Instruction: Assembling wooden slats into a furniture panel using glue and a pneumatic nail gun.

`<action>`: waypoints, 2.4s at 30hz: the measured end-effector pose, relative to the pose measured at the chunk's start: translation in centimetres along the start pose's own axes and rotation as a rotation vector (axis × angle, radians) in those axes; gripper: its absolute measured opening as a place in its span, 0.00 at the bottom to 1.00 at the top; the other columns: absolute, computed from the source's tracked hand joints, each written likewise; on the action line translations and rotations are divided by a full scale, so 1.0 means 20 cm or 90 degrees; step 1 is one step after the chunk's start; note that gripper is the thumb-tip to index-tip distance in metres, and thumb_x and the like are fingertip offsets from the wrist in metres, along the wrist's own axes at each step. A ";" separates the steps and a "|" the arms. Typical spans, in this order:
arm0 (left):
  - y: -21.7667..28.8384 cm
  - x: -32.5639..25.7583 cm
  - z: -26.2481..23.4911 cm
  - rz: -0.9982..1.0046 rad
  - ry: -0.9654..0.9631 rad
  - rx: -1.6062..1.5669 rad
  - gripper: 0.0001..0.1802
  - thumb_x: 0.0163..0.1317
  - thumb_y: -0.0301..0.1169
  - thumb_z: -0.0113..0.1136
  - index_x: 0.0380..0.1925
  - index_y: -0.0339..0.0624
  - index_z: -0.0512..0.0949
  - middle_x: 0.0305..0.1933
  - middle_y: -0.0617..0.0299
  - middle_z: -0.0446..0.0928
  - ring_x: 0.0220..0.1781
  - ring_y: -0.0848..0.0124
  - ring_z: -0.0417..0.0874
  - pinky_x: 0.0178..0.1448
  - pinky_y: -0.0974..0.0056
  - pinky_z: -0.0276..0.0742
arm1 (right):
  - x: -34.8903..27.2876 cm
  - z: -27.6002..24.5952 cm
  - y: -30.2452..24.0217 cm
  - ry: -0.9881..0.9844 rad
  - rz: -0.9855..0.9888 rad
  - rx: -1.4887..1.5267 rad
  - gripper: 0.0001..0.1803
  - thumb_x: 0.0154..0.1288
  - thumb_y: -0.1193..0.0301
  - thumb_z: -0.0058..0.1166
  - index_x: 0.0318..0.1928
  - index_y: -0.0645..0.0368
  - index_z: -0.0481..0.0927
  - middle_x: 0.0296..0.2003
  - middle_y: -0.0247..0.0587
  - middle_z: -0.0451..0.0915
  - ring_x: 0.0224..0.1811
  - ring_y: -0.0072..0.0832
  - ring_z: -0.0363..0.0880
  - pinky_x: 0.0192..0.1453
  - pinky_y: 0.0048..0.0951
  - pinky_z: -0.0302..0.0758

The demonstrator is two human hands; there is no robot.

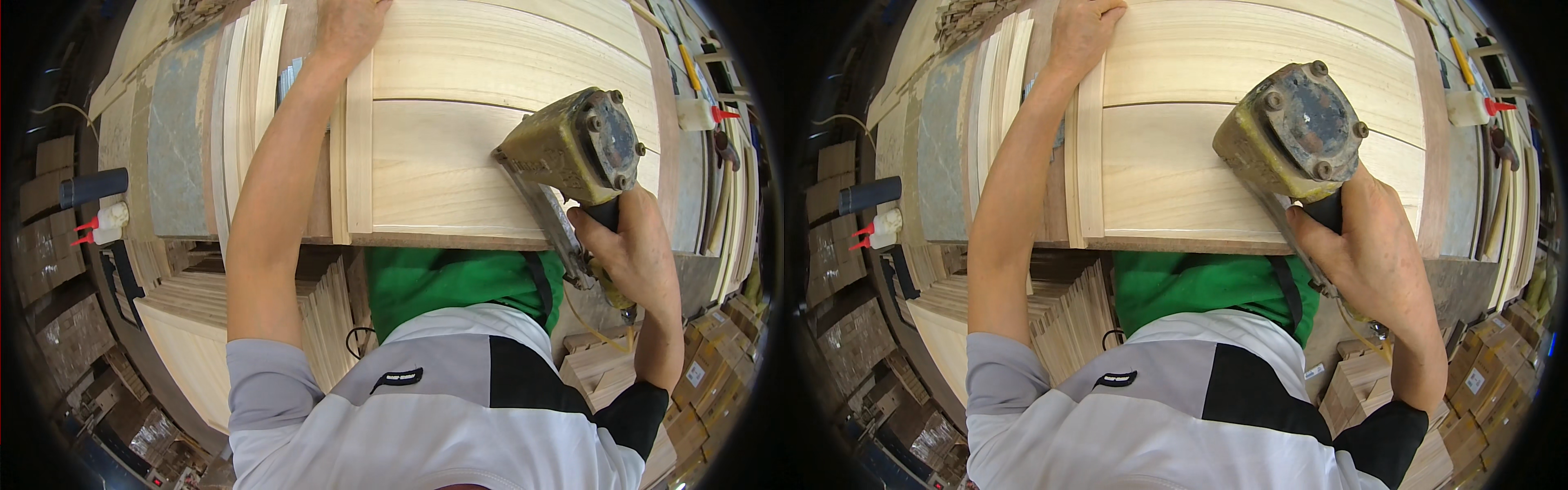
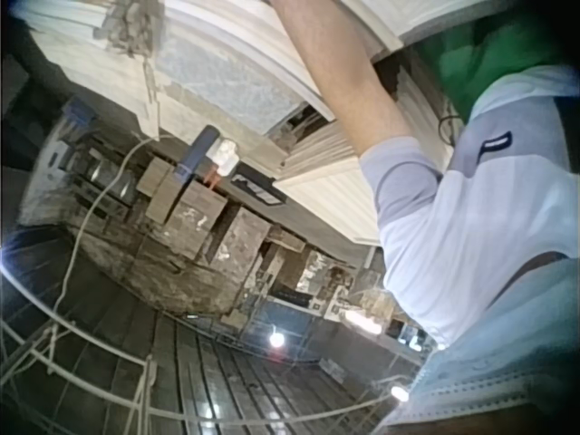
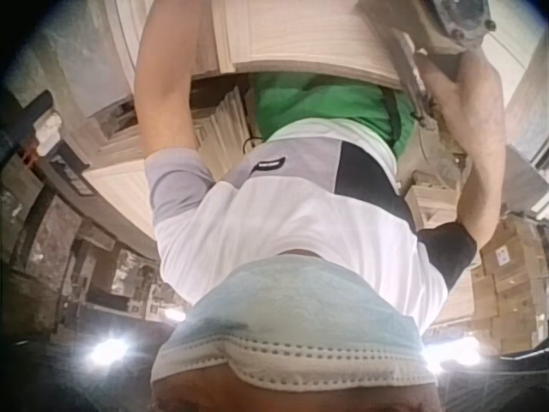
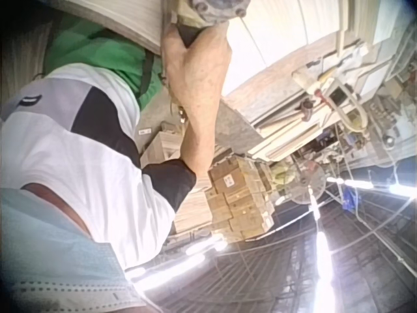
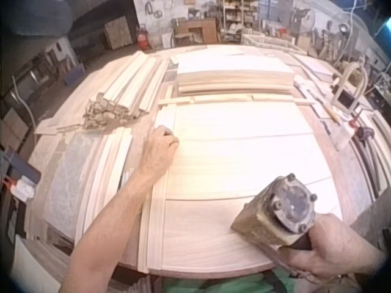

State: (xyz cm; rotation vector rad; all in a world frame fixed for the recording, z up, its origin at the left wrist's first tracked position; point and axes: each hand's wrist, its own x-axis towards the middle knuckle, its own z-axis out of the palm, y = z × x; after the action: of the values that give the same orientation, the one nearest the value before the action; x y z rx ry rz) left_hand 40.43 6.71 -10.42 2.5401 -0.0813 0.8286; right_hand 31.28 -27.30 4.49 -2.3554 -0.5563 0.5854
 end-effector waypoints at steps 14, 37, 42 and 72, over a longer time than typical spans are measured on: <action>-0.03 0.02 0.05 0.060 0.026 0.091 0.07 0.57 0.28 0.55 0.24 0.38 0.79 0.34 0.51 0.74 0.44 0.53 0.73 0.51 0.50 0.67 | 0.00 0.00 -0.01 -0.002 -0.006 0.027 0.16 0.56 0.74 0.58 0.43 0.72 0.75 0.29 0.47 0.78 0.28 0.28 0.72 0.36 0.32 0.72; 0.10 -0.17 -0.29 0.088 -0.220 0.057 0.14 0.58 0.32 0.61 0.43 0.38 0.82 0.47 0.56 0.79 0.49 0.59 0.79 0.56 0.59 0.73 | 0.00 0.00 -0.02 0.002 0.008 0.029 0.16 0.55 0.73 0.59 0.42 0.71 0.75 0.29 0.50 0.78 0.29 0.32 0.73 0.38 0.33 0.73; 0.11 -0.28 -0.35 0.023 -0.196 0.022 0.21 0.62 0.35 0.60 0.51 0.33 0.76 0.56 0.49 0.74 0.60 0.56 0.73 0.63 0.59 0.69 | 0.02 -0.04 -0.04 -0.055 0.034 -0.009 0.18 0.56 0.74 0.57 0.46 0.69 0.71 0.33 0.61 0.80 0.39 0.56 0.79 0.46 0.40 0.74; 0.19 -0.24 -0.37 0.227 -0.360 0.005 0.10 0.49 0.23 0.66 0.33 0.33 0.80 0.43 0.57 0.80 0.42 0.59 0.82 0.46 0.59 0.79 | 0.03 -0.04 -0.01 -0.052 0.068 0.011 0.15 0.55 0.74 0.58 0.41 0.70 0.73 0.28 0.56 0.79 0.31 0.47 0.79 0.41 0.37 0.74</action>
State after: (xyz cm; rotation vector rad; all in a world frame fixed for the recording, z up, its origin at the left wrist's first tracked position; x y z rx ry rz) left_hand 31.74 6.21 -6.32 2.7291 -0.7240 0.1965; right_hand 32.10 -27.17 4.98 -2.3642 -0.4619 0.7354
